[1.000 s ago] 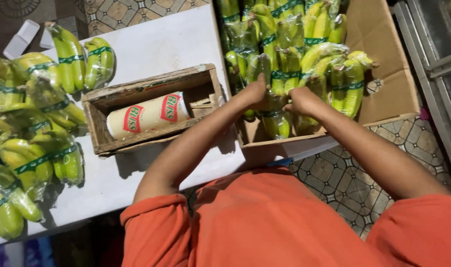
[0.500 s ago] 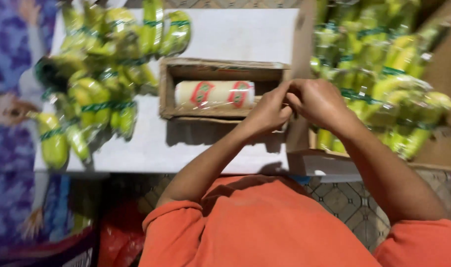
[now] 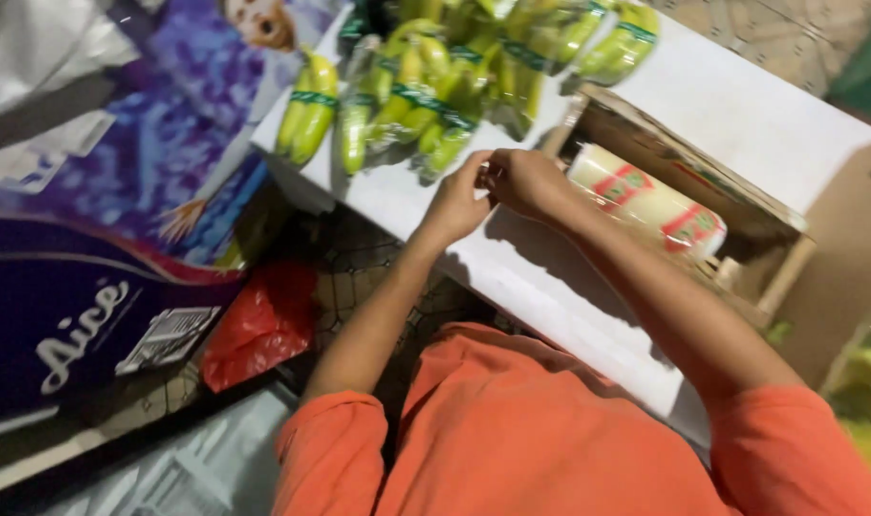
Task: Packing plastic-wrapped banana bunches into a cardboard box, including using a tape dispenser to secure the wrapping.
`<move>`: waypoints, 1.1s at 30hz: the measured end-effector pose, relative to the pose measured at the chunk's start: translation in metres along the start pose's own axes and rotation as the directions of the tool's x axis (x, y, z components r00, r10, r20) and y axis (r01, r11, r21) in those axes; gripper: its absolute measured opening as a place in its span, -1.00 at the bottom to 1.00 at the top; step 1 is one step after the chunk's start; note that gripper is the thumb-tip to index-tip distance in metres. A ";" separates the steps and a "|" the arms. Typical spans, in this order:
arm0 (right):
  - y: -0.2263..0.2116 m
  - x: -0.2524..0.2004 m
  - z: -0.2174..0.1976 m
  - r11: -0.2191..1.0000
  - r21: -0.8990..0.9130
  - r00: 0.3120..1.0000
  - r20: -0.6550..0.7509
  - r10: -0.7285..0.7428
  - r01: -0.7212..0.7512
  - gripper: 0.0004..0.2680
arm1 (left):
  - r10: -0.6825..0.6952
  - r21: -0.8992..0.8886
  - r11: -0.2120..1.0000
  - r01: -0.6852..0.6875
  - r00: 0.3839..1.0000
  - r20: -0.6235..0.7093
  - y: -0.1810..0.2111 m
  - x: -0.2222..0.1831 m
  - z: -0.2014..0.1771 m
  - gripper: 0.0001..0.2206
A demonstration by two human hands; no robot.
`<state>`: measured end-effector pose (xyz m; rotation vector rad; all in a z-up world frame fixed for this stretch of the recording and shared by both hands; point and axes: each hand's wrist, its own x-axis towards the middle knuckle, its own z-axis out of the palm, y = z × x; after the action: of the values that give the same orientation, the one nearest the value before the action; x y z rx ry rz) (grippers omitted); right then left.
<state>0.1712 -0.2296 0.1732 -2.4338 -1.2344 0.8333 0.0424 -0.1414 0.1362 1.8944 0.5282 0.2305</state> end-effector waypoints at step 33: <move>-0.081 0.081 0.073 0.815 0.579 0.967 0.198 -0.157 0.014 -0.73 | -0.372 0.059 0.832 0.552 0.633 -0.679 -0.236 0.073 -0.204 -0.21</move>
<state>0.1130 -0.1167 0.1254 -1.8138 -0.9658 1.2838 -0.0338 0.1335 -0.0103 1.8178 1.5825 0.4941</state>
